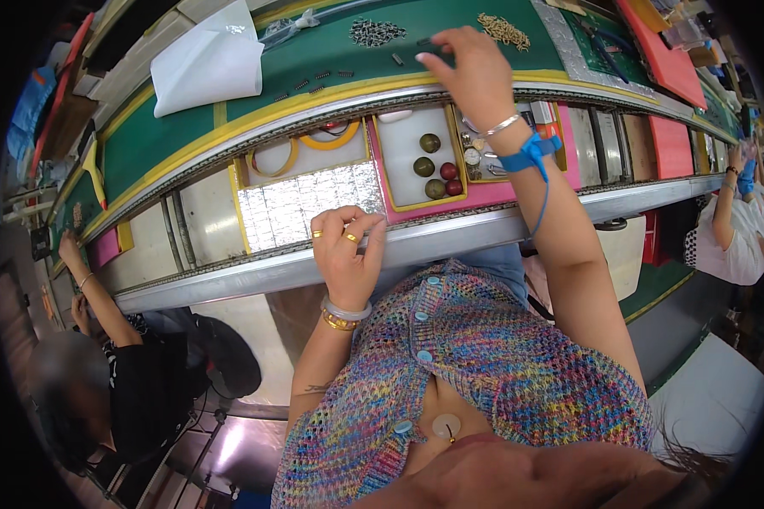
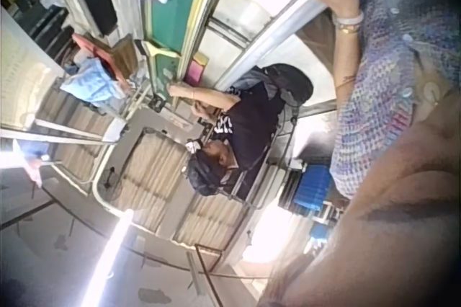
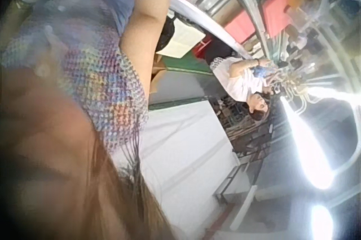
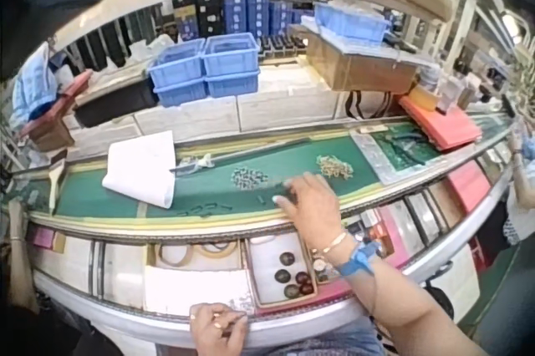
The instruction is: The recorder is assembling electronic components on a printed circuit board (PCB) at an assembly line, referring to a technical diagram.
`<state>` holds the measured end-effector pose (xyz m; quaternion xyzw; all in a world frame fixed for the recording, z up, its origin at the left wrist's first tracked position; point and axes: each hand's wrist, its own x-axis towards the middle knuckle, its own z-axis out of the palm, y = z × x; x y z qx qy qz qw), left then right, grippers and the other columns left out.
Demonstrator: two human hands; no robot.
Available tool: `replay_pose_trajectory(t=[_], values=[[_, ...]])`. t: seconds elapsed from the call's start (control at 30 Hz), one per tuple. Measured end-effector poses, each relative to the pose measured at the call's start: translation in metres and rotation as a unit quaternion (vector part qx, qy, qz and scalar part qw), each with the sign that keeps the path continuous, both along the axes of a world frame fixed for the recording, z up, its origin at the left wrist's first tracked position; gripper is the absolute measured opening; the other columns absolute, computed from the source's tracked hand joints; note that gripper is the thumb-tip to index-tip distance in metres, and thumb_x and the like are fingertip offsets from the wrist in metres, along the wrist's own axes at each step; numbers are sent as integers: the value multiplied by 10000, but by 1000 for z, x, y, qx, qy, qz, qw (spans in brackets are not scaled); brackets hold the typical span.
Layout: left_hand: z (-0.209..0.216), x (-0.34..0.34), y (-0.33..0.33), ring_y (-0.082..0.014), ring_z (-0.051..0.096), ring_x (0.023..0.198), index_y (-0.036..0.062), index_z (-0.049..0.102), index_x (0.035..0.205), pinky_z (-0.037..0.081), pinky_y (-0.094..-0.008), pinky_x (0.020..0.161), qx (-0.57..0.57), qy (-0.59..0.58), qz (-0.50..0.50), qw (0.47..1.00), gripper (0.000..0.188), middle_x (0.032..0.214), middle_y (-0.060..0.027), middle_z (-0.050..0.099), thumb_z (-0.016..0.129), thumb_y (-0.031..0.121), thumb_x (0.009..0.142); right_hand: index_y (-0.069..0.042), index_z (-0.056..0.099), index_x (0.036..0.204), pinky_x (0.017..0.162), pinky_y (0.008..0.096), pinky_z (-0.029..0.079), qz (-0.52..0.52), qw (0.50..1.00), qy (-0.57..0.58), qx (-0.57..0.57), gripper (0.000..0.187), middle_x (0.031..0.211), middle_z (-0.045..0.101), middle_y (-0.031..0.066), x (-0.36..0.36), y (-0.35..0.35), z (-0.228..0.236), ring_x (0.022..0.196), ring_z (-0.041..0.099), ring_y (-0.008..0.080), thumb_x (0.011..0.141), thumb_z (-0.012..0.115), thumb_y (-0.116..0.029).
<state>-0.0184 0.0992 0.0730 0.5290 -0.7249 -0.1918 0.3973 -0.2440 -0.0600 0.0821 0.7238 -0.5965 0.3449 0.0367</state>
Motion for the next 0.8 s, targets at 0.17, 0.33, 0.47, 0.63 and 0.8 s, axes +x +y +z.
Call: replay_pose_trajectory(t=[0.17,0.33,0.47,0.63,0.8], values=[[1,-2,1,-239,501,818,82,678,822,397,-350,721,-28,-1,-6,1000,139,825,-48,591,726,59,693,-79,645,908,722,374,474,-73,995,55,26,252,824,589,59,-8,3,-15,829,566,250,776,706,-285],[5,3,10,-234,496,828,90,681,828,398,-346,734,-17,33,-7,999,152,825,-40,582,729,55,689,-52,636,904,684,350,483,-5,998,-16,60,213,814,614,71,-7,22,-5,757,584,246,807,683,-235],[20,8,29,-229,487,858,116,682,830,397,-345,746,-8,40,1,999,189,856,-25,570,753,58,665,-24,638,941,630,283,476,164,910,-255,281,180,791,626,87,24,110,30,663,593,197,807,684,-136],[17,4,42,-229,492,872,139,685,827,406,-344,736,12,31,-20,999,245,888,-8,571,801,123,612,-39,641,910,622,310,474,227,873,-258,346,194,772,622,84,40,181,28,684,598,214,765,716,-145],[7,8,50,-229,499,881,143,684,817,403,-346,758,49,35,-38,997,224,892,-5,575,790,113,621,-62,632,882,641,352,481,218,880,-238,350,197,765,625,77,44,192,18,720,608,257,756,715,-189]])
